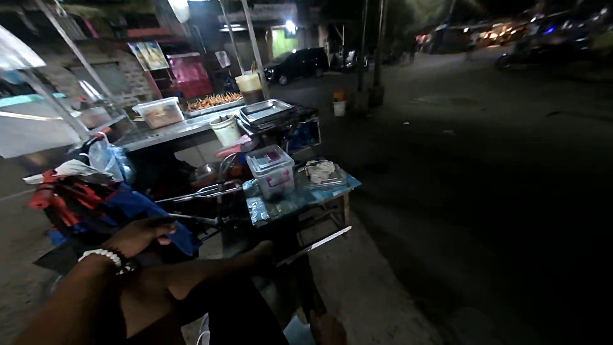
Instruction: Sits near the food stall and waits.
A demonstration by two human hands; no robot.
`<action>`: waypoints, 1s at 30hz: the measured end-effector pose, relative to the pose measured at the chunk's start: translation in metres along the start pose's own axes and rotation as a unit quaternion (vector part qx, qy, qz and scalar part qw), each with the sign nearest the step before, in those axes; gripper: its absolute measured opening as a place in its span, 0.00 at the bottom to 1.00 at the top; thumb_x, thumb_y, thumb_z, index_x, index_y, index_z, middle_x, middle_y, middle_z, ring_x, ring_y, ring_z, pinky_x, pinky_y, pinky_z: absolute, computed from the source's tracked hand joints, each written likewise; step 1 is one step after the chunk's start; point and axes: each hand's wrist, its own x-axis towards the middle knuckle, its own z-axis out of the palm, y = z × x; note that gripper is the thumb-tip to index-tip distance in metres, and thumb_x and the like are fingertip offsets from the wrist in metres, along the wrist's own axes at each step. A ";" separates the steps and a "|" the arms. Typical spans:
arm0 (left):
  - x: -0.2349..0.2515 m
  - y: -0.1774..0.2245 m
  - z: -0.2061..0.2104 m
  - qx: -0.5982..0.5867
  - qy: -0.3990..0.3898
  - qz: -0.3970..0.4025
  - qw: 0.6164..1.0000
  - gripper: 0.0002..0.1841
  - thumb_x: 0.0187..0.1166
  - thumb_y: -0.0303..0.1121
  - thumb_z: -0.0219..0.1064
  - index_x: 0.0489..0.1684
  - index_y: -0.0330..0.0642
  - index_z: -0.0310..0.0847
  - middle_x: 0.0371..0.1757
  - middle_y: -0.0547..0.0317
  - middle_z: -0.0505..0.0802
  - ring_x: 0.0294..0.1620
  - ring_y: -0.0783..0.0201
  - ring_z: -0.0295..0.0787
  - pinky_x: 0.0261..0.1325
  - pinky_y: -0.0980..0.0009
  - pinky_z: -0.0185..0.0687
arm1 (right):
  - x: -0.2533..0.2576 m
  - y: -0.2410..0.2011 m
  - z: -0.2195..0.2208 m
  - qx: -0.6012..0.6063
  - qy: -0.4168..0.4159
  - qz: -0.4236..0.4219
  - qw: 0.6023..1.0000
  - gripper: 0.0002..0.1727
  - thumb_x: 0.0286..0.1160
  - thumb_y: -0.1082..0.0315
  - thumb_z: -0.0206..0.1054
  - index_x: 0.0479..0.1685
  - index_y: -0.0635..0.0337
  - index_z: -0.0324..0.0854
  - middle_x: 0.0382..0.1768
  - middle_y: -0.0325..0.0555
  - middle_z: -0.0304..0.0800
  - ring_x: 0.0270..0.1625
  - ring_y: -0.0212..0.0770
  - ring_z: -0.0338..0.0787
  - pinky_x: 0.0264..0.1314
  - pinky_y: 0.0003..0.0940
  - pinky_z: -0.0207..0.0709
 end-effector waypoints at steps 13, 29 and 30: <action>0.015 -0.014 -0.006 0.008 0.014 0.004 1.000 0.22 0.87 0.41 0.65 0.78 0.50 0.75 0.57 0.50 0.92 0.45 0.64 0.91 0.50 0.64 0.88 | -0.003 0.001 -0.003 -0.021 -0.015 -0.031 0.999 0.43 0.88 0.33 0.38 0.60 0.60 0.88 0.60 0.61 0.93 0.66 0.62 0.91 0.65 0.68 0.82; 0.007 -0.019 -0.023 0.045 0.223 0.034 0.973 0.15 0.80 0.30 0.70 0.64 0.45 0.86 0.62 0.39 0.91 0.61 0.41 0.88 0.65 0.37 0.79 | -0.001 0.004 0.000 -0.027 0.003 -0.046 0.999 0.41 0.89 0.34 0.38 0.63 0.57 0.88 0.59 0.60 0.94 0.66 0.62 0.91 0.64 0.69 0.82; 0.001 -0.014 -0.021 0.047 0.229 0.026 0.972 0.15 0.81 0.29 0.69 0.65 0.43 0.85 0.62 0.38 0.90 0.62 0.41 0.88 0.65 0.38 0.79 | -0.002 0.003 -0.001 -0.021 0.003 -0.034 0.999 0.42 0.88 0.33 0.39 0.60 0.58 0.89 0.59 0.59 0.94 0.66 0.61 0.91 0.65 0.68 0.82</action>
